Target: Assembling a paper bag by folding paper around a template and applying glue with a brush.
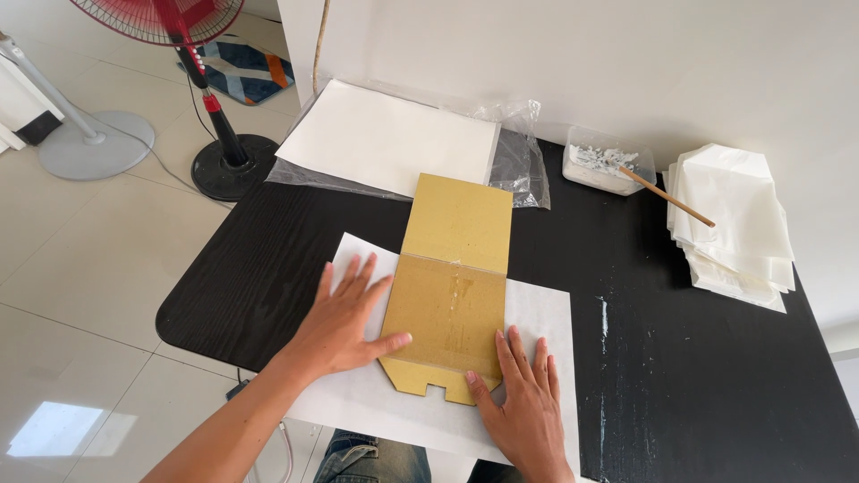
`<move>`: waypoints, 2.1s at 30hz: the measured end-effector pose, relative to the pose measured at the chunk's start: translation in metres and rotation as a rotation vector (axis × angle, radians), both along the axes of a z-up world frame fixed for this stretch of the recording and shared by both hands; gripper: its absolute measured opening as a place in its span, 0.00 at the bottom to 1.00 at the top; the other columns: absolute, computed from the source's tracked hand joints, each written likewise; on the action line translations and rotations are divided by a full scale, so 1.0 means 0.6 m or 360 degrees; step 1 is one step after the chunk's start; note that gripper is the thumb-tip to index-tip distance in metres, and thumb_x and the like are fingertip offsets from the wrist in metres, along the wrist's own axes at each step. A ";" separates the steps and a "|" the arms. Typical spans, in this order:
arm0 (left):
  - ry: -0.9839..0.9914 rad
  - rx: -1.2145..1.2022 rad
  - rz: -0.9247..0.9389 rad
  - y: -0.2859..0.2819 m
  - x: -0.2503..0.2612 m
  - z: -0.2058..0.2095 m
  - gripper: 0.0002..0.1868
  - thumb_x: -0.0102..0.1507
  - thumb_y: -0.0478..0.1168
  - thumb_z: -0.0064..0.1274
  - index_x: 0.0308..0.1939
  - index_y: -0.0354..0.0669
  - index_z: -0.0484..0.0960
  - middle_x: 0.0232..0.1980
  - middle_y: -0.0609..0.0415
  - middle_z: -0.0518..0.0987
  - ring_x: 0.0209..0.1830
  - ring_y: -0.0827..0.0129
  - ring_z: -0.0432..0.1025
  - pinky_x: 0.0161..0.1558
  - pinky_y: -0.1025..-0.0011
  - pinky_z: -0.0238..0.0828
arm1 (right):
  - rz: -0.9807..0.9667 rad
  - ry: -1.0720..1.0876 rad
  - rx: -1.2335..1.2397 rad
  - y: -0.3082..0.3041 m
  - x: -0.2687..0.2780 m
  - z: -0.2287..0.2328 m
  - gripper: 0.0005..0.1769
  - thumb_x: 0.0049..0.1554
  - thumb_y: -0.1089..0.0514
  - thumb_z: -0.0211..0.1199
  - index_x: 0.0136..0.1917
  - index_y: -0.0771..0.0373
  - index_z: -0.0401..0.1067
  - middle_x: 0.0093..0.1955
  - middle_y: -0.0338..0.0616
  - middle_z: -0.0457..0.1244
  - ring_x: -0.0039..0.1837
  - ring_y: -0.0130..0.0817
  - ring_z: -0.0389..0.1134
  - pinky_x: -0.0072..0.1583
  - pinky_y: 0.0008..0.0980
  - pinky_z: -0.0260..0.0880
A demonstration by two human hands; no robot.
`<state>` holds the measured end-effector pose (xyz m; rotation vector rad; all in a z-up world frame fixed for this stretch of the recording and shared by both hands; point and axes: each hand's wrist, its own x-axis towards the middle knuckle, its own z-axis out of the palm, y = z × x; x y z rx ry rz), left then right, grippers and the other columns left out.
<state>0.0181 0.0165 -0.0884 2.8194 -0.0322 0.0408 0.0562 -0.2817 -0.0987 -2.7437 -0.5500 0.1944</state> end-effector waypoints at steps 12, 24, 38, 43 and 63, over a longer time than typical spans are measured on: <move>0.0098 -0.2326 0.0516 -0.004 -0.026 0.011 0.57 0.57 0.78 0.19 0.80 0.45 0.47 0.84 0.44 0.50 0.85 0.58 0.45 0.79 0.58 0.39 | -0.0005 0.0001 0.0006 0.002 -0.002 0.010 0.45 0.60 0.26 0.44 0.83 0.46 0.46 0.86 0.31 0.41 0.87 0.49 0.27 0.80 0.47 0.27; 0.0346 -0.0810 0.0370 -0.136 0.030 0.043 0.51 0.66 0.70 0.16 0.80 0.41 0.24 0.84 0.42 0.19 0.85 0.58 0.15 0.79 0.59 0.13 | 0.0020 0.0021 0.0039 0.002 -0.005 0.018 0.44 0.61 0.27 0.44 0.83 0.47 0.45 0.86 0.30 0.43 0.87 0.52 0.27 0.80 0.47 0.28; 0.0363 -0.0652 0.0209 -0.108 0.055 0.027 0.47 0.69 0.68 0.20 0.81 0.39 0.33 0.85 0.42 0.25 0.86 0.58 0.21 0.80 0.60 0.19 | 0.0039 0.0653 0.0097 -0.001 0.003 0.104 0.56 0.50 0.31 0.71 0.82 0.40 0.46 0.88 0.19 0.32 0.88 0.36 0.13 0.83 0.42 0.15; 0.0399 -0.0699 0.0160 -0.090 0.060 0.029 0.47 0.69 0.67 0.22 0.81 0.41 0.31 0.85 0.46 0.24 0.86 0.61 0.20 0.80 0.61 0.19 | 0.0171 0.0566 0.0231 -0.015 0.001 0.073 0.50 0.48 0.36 0.79 0.78 0.40 0.60 0.88 0.32 0.33 0.88 0.43 0.15 0.82 0.45 0.13; 0.0490 -0.0280 0.0088 -0.127 -0.117 0.077 0.71 0.59 0.86 0.45 0.82 0.38 0.31 0.84 0.34 0.29 0.83 0.42 0.32 0.74 0.52 0.39 | 0.0503 -0.0184 0.0851 -0.042 0.003 -0.019 0.12 0.57 0.60 0.66 0.54 0.55 0.83 0.69 0.42 0.68 0.80 0.48 0.57 0.77 0.47 0.54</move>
